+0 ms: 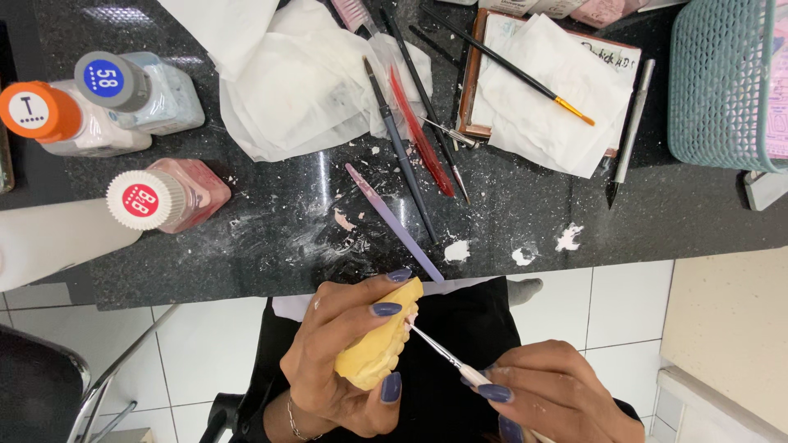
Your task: The person holds a yellow dental model in one hand and uses a fine brush to apply and shape pink acrylic material on the denture teeth area, periodically dipping the brush and repositioning the model to work on different spots.
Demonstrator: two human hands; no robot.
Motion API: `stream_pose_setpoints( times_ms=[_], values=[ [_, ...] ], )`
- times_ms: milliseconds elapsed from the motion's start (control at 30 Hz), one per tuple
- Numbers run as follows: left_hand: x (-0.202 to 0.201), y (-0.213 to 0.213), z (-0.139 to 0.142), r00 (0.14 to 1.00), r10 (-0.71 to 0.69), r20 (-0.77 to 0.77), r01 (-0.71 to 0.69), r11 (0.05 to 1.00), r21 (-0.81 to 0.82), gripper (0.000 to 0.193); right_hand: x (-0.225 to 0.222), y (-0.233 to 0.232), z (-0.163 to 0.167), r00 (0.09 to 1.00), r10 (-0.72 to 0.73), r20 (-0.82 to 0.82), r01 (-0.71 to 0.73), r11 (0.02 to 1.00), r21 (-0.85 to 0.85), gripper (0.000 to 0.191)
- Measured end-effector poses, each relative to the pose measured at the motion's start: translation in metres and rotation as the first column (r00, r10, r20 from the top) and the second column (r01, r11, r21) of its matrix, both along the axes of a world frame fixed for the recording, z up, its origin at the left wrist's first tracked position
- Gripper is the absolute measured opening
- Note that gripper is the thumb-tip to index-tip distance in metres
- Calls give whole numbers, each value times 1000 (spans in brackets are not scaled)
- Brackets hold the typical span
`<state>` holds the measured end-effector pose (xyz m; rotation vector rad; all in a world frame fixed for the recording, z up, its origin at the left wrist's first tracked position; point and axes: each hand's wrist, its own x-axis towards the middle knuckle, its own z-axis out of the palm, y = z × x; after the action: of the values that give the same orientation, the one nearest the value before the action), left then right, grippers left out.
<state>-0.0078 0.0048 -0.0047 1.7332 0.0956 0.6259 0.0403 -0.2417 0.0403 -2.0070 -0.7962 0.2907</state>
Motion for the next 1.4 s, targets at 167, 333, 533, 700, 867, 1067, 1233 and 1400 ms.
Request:
stream_pose_setpoints(
  times_ms=[167,333,533,700,867,1067,1233,1400],
  values=[
    [2,0,-2,1000,11,22,-12,1000,13,41,-2,10,12,998,-62,-22,60,995,-73,23],
    [4,3,-2,999,-2,38,1,1000,21,41,0,16,19,990,-117,-74,114,993,-34,19],
    [4,3,-1,1000,9,30,-10,999,34,41,3,14,18,995,-51,-82,51,999,-4,19],
    [4,3,0,1000,3,21,-4,1000,23,40,1,10,17,994,-47,-102,44,999,-33,23],
    [5,5,0,1000,-7,28,6,1000,28,40,3,14,11,1000,-7,-13,6,997,-79,22],
    [3,5,-2,1000,6,23,-6,1000,21,41,-3,17,12,991,-112,-76,109,993,-36,19],
    [-3,3,-3,1000,-9,-1,9,998,-66,40,-5,14,12,982,-169,-89,166,986,-31,14],
    [-6,9,-9,995,-89,-41,71,945,-318,43,-5,9,4,965,-248,-88,248,969,-7,14]
  ],
)
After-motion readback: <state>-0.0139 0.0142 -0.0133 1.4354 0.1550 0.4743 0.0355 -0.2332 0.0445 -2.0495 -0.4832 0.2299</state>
